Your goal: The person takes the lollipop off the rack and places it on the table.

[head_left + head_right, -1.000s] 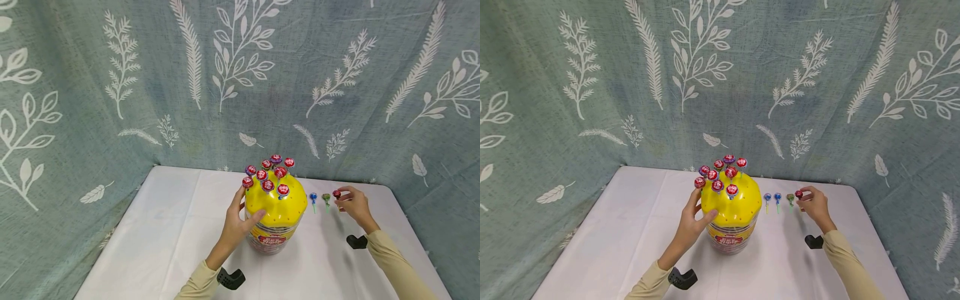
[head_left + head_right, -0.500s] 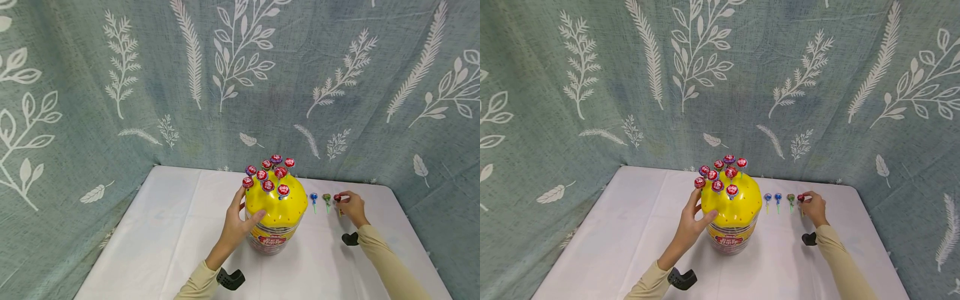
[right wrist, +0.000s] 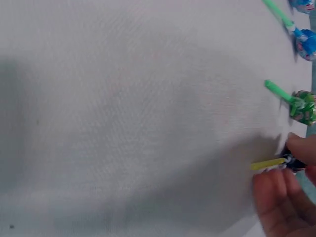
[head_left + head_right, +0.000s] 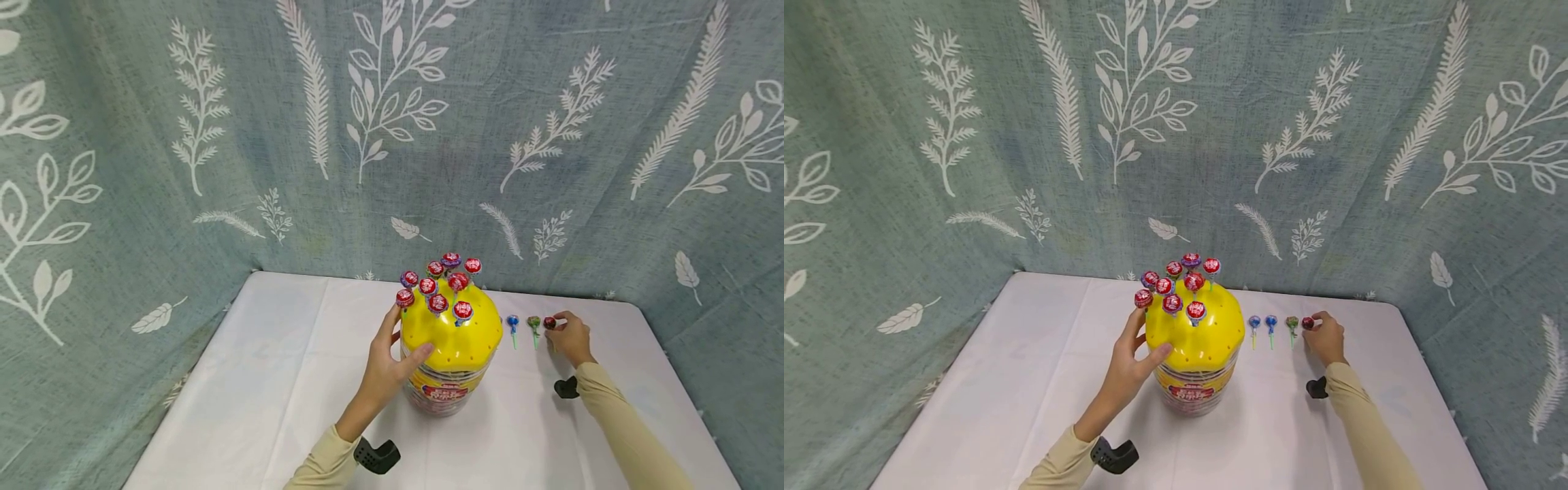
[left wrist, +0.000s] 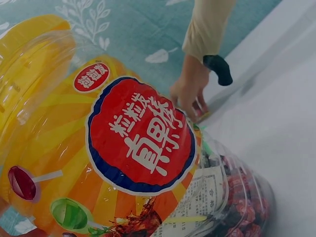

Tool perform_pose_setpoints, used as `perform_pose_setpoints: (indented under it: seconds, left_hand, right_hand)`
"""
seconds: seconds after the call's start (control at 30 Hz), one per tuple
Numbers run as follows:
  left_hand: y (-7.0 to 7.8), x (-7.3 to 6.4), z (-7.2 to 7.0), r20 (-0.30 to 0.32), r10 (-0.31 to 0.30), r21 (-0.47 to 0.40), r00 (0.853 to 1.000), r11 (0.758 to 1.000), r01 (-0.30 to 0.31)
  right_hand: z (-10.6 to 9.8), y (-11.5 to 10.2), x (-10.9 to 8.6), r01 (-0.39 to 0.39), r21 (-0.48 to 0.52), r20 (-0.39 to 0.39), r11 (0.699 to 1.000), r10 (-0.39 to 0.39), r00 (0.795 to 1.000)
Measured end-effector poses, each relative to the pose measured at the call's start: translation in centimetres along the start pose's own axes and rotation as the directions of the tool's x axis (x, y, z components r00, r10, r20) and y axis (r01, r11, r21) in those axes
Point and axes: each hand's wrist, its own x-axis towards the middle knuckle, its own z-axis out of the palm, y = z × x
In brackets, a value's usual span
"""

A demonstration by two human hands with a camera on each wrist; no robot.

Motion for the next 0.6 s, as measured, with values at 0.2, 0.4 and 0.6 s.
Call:
perform_pose_setpoints:
  seconds: [0.2, 0.4, 0.6]
  left_hand:
    - [-0.8, 0.0, 0.1, 0.004, 0.0, 0.008, 1.0, 1.0, 0.0]
    - [-0.1, -0.1, 0.0, -0.001, 0.0, 0.0, 1.0, 1.0, 0.0]
    - [0.0, 0.0, 0.0, 0.006, -0.014, -0.006, 1.0, 1.0, 0.014]
  right_hand:
    - [-1.1, -0.5, -0.7, 0.041, 0.006, 0.007, 0.999, -0.041, 0.999]
    - [-2.6, -1.2, -1.2, 0.113, 0.075, 0.027, 0.991, -0.115, 0.993]
    - [-4.5, -2.9, -1.8, 0.204, 0.144, 0.011, 0.968, -0.207, 0.978]
